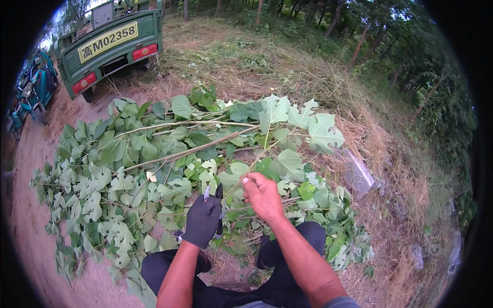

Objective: The person sits on the ground and uses pruning shears to trim leaves and small branches from a pile of cut plant stems. The person repeatedly picks up stems, cuts off leaves, and places the trimmed pieces back on the pile.

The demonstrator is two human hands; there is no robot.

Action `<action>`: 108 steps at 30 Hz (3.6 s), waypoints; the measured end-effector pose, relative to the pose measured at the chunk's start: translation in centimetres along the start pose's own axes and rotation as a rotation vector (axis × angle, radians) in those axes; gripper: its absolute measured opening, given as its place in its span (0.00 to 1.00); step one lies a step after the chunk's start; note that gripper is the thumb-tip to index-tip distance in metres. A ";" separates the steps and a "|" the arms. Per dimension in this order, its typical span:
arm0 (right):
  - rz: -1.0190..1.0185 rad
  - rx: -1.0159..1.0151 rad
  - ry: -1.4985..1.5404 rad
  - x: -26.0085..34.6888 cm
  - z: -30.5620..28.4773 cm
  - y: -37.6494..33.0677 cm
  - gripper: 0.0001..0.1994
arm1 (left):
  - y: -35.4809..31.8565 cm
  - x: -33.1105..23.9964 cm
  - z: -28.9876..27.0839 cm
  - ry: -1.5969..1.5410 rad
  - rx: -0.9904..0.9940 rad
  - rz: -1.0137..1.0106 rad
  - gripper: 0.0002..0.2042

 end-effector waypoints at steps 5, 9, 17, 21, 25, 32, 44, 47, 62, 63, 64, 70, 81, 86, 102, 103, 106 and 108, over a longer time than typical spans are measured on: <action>0.091 0.125 -0.117 -1.4 0.5 -0.7 0.10 | 0.1 0.6 0.2 0.021 -0.013 0.071 0.05; 0.074 0.033 -0.049 -2.5 -0.9 0.1 0.11 | -0.1 0.4 -0.1 0.052 -0.018 -0.064 0.04; -0.389 -0.465 -0.902 -10.4 -14.0 6.3 0.19 | 0.1 1.2 0.1 0.119 -0.039 0.033 0.04; -0.296 -0.385 -0.596 -2.7 -11.6 4.3 0.22 | -0.5 1.6 -0.5 0.155 -0.044 0.025 0.03; -0.410 -0.267 -0.365 1.2 -8.4 3.4 0.18 | -0.3 1.2 0.0 0.186 0.021 0.054 0.03; -0.130 -0.180 -0.112 0.9 -5.9 3.1 0.11 | -0.8 0.1 0.3 0.181 0.067 0.132 0.03; -0.362 -0.334 -0.294 0.4 -5.4 3.1 0.08 | -0.7 0.2 0.5 0.191 0.041 0.150 0.02; -0.214 -0.336 -0.186 1.2 -5.4 2.7 0.07 | -0.6 -0.2 0.6 0.215 0.050 0.204 0.02; -0.231 -0.157 -0.559 2.5 -7.3 4.1 0.20 | -0.7 -0.8 0.7 0.291 0.078 0.226 0.03; -0.205 -0.164 -0.515 2.5 -7.1 3.7 0.15 | -0.8 -0.7 0.7 0.298 0.081 0.228 0.03; -0.307 -0.194 -0.609 2.3 -7.0 3.6 0.13 | -0.8 -0.6 0.7 0.305 0.085 0.229 0.03; -0.694 -0.230 -0.825 1.4 -6.3 3.1 0.03 | -0.9 -0.1 0.9 0.301 0.097 0.221 0.03; -0.082 -0.382 0.106 -2.6 -10.2 4.5 0.06 | -0.6 1.7 0.3 0.288 0.076 0.121 0.04; 0.149 -0.569 0.156 -9.0 -19.0 5.8 0.09 | -0.4 1.5 0.0 0.249 0.051 0.106 0.05; -0.576 -0.331 -0.681 -0.4 -13.5 6.1 0.17 | -0.6 0.9 0.2 0.185 0.175 0.099 0.04; -0.449 -0.284 -0.672 -0.2 -13.3 5.9 0.19 | -0.6 0.9 0.2 0.174 0.182 0.093 0.04; -0.585 -0.333 -0.689 -0.9 -13.0 6.2 0.20 | -0.7 0.6 0.3 0.166 0.194 0.083 0.04; -0.263 -0.241 -0.401 -0.7 -12.4 5.8 0.20 | -0.7 0.6 0.1 0.164 0.197 0.080 0.04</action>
Point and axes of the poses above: each hand's wrist, its own y-axis towards the middle knuckle, its own z-axis out of the palm, x = y × z, the point moved 2 cm from there along y, towards the middle knuckle, and after that the axes turned 11 degrees about -x, right-handed, at the moved point
